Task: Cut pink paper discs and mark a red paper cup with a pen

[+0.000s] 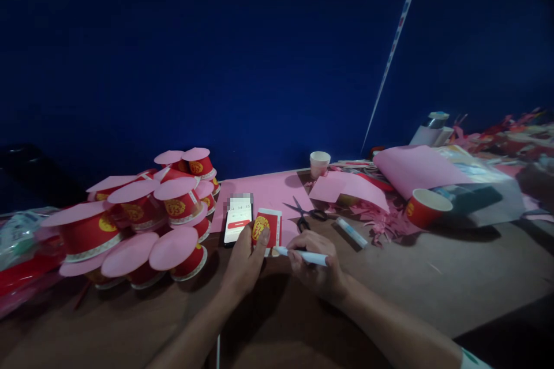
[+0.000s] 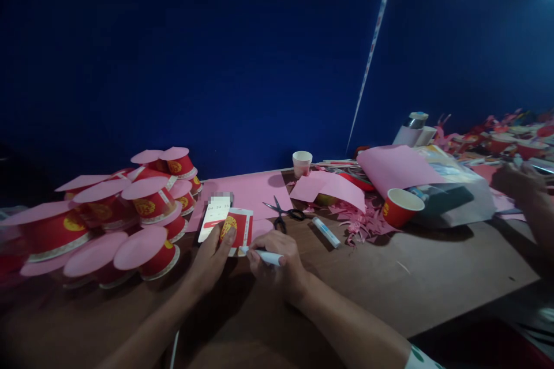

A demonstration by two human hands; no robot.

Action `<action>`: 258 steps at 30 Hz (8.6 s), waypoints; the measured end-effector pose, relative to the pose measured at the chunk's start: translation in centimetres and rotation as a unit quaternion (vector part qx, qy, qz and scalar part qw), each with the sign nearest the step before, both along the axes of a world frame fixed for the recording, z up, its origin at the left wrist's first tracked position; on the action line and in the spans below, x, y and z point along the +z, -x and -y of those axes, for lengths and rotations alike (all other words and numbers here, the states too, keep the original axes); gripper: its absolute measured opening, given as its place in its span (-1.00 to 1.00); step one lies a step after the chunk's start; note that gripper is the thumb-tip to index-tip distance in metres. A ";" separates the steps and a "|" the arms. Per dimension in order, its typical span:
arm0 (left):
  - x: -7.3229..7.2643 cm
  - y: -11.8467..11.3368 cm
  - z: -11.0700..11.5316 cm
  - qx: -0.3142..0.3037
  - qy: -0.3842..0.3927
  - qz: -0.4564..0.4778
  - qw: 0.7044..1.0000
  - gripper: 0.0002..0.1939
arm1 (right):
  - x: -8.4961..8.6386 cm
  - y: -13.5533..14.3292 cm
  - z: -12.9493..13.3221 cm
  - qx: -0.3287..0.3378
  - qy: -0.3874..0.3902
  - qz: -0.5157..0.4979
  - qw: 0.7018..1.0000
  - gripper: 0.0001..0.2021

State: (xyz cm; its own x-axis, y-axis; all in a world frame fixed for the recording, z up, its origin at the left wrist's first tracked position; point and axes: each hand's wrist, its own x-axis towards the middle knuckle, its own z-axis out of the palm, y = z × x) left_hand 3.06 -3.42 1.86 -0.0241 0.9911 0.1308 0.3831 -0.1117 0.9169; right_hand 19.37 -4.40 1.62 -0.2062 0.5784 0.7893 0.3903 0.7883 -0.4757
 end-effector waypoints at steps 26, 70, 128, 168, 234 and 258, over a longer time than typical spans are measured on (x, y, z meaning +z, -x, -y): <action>-0.3 0.2 -0.2 -0.001 -0.001 0.001 1.000 -0.63 | -0.2 0.0 -0.1 0.006 0.002 0.000 1.000 -0.92; 0.0 0.2 0.0 0.017 0.005 0.010 1.000 -0.64 | -0.4 0.2 -0.1 -0.002 -0.013 0.005 1.000 -0.92; -0.2 0.4 -0.2 0.038 0.009 0.023 0.999 -0.61 | -0.1 0.0 -0.2 -0.053 -0.001 -0.013 0.999 -0.84; -0.4 0.2 -0.3 0.053 0.007 0.094 0.994 -0.59 | 0.5 0.0 0.2 -0.038 0.001 -0.004 0.999 -0.85; -0.3 0.2 -0.1 0.040 0.024 0.127 0.991 -0.58 | 0.0 -0.1 -0.1 -0.057 0.036 -0.033 0.997 -0.84; -0.5 0.0 0.0 0.036 0.044 0.169 0.984 -0.51 | -0.1 -0.2 -0.2 -0.055 0.055 -0.051 0.996 -0.84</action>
State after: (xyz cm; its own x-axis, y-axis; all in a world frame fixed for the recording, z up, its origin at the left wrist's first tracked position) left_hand 3.01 -3.40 1.40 -0.1213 0.9925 0.0170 0.0585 -0.0100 0.9982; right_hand 19.56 -4.25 1.49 -0.0594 0.6767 0.7338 0.4167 0.6848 -0.5978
